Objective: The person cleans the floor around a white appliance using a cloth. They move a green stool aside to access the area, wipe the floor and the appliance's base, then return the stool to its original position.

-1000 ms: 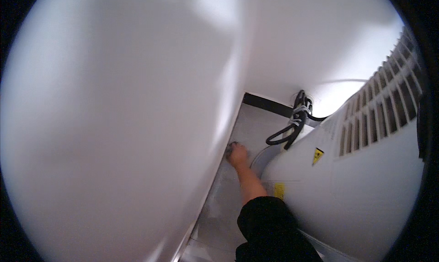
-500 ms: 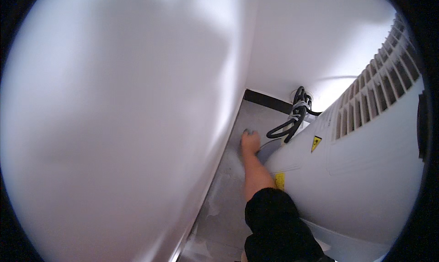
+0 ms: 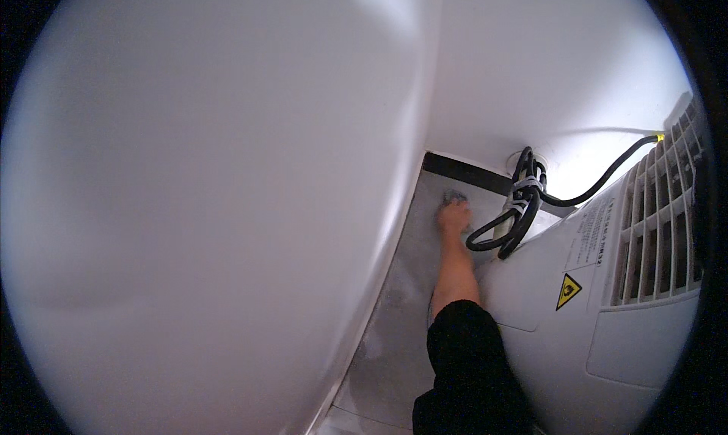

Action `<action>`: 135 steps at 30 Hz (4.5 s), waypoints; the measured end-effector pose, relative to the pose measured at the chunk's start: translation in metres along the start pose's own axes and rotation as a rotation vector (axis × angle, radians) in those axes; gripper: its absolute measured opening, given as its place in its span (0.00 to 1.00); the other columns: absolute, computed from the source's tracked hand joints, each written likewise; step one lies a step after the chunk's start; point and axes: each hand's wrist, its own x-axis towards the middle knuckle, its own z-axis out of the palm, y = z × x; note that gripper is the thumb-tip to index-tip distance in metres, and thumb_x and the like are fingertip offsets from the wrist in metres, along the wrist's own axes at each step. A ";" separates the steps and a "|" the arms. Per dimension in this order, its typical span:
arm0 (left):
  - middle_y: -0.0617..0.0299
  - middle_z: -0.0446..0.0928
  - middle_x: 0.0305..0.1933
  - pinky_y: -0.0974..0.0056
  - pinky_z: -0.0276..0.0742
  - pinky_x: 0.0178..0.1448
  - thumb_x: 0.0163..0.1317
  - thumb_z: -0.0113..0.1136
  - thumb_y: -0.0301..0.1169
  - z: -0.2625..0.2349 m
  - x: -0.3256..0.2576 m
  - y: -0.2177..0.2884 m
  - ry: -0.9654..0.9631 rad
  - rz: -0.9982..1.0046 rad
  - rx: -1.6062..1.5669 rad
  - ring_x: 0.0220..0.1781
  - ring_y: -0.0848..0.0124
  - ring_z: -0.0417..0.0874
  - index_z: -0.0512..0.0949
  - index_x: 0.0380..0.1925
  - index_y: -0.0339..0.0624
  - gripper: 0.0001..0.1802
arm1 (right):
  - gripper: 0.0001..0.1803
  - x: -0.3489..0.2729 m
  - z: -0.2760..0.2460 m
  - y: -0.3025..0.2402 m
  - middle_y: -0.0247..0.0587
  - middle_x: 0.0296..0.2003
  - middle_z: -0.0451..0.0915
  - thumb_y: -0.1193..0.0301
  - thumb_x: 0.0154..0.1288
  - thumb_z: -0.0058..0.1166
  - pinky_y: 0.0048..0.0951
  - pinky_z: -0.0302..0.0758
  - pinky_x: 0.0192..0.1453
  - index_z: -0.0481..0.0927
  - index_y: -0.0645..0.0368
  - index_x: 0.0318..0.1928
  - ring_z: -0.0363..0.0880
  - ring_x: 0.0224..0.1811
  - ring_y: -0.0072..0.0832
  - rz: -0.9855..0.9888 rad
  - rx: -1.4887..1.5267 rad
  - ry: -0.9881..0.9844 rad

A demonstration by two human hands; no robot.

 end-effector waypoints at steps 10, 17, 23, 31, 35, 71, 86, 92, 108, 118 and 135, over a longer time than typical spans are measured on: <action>0.64 0.73 0.50 0.43 0.59 0.52 0.50 0.51 0.54 -0.041 0.012 -0.042 -0.059 0.077 -0.026 0.52 0.52 0.68 0.74 0.44 0.60 0.23 | 0.18 -0.092 -0.008 -0.036 0.47 0.47 0.70 0.63 0.53 0.48 0.44 0.67 0.53 0.76 0.53 0.46 0.67 0.49 0.47 -0.351 0.112 -0.262; 0.64 0.73 0.50 0.43 0.59 0.52 0.50 0.51 0.54 -0.086 -0.015 -0.051 -0.081 0.019 -0.048 0.53 0.52 0.67 0.74 0.44 0.60 0.23 | 0.15 -0.184 -0.026 -0.009 0.53 0.36 0.74 0.63 0.50 0.49 0.44 0.70 0.48 0.79 0.56 0.36 0.72 0.41 0.48 -0.567 0.203 -0.281; 0.60 0.67 0.58 0.49 0.54 0.58 0.57 0.46 0.51 -0.080 -0.006 -0.055 0.060 0.045 -0.172 0.63 0.58 0.61 0.75 0.39 0.55 0.17 | 0.14 -0.268 -0.045 0.012 0.55 0.34 0.73 0.65 0.46 0.51 0.43 0.67 0.46 0.79 0.58 0.33 0.71 0.39 0.48 -0.799 0.266 -0.352; 0.61 0.76 0.35 0.50 0.68 0.55 0.39 0.58 0.32 -0.081 -0.032 -0.003 -0.517 0.241 -1.400 0.43 0.62 0.77 0.77 0.32 0.46 0.15 | 0.18 -0.365 -0.048 0.051 0.48 0.37 0.71 0.67 0.44 0.54 0.42 0.67 0.45 0.76 0.56 0.40 0.69 0.41 0.47 -1.105 0.199 -0.516; 0.62 0.75 0.40 0.54 0.67 0.57 0.42 0.57 0.28 -0.074 -0.060 0.034 -0.609 0.352 -1.489 0.47 0.65 0.75 0.76 0.34 0.47 0.14 | 0.20 -0.378 -0.057 0.067 0.48 0.41 0.70 0.67 0.44 0.55 0.43 0.67 0.46 0.75 0.54 0.43 0.68 0.44 0.48 -1.182 0.134 -0.599; 0.54 0.74 0.42 0.56 0.68 0.52 0.51 0.55 0.30 -0.078 -0.153 0.072 -1.069 -0.022 -1.773 0.46 0.56 0.74 0.73 0.41 0.44 0.15 | 0.12 -0.391 -0.053 0.056 0.51 0.34 0.73 0.70 0.51 0.44 0.44 0.70 0.42 0.74 0.61 0.35 0.71 0.39 0.44 -1.197 -0.080 -0.488; 0.53 0.73 0.46 0.56 0.66 0.54 0.50 0.56 0.32 -0.087 -0.170 0.069 -1.249 0.022 -1.662 0.49 0.56 0.73 0.71 0.45 0.44 0.19 | 0.15 -0.379 -0.040 0.023 0.49 0.37 0.71 0.72 0.49 0.47 0.43 0.71 0.41 0.73 0.55 0.41 0.71 0.37 0.44 -1.085 0.039 -0.299; 0.54 0.72 0.46 0.55 0.66 0.54 0.49 0.56 0.32 -0.100 -0.167 0.071 -1.225 -0.003 -1.597 0.49 0.56 0.72 0.70 0.46 0.45 0.21 | 0.14 -0.473 -0.081 0.102 0.51 0.40 0.71 0.70 0.53 0.44 0.42 0.73 0.42 0.73 0.57 0.42 0.72 0.43 0.46 -1.634 0.085 -0.691; 0.54 0.71 0.49 0.56 0.62 0.57 0.54 0.53 0.35 -0.131 -0.168 0.055 -1.312 0.148 -1.678 0.52 0.57 0.70 0.68 0.50 0.44 0.22 | 0.16 -0.439 -0.092 0.082 0.43 0.44 0.70 0.67 0.47 0.52 0.42 0.69 0.48 0.75 0.46 0.41 0.70 0.46 0.42 -1.720 -0.065 -0.679; 0.53 0.71 0.50 0.55 0.63 0.56 0.57 0.50 0.38 -0.132 -0.159 0.069 -1.271 0.258 -1.680 0.53 0.56 0.70 0.68 0.51 0.45 0.22 | 0.19 -0.360 -0.060 0.111 0.54 0.37 0.68 0.66 0.52 0.49 0.43 0.73 0.39 0.67 0.59 0.45 0.73 0.38 0.47 -0.759 -0.241 -0.331; 0.54 0.71 0.49 0.56 0.63 0.56 0.56 0.52 0.35 -0.134 -0.156 0.061 -1.317 0.265 -1.650 0.53 0.56 0.70 0.67 0.51 0.44 0.21 | 0.10 -0.463 -0.091 0.095 0.39 0.42 0.71 0.65 0.50 0.49 0.43 0.67 0.48 0.77 0.49 0.34 0.70 0.46 0.40 -2.245 -0.126 -0.907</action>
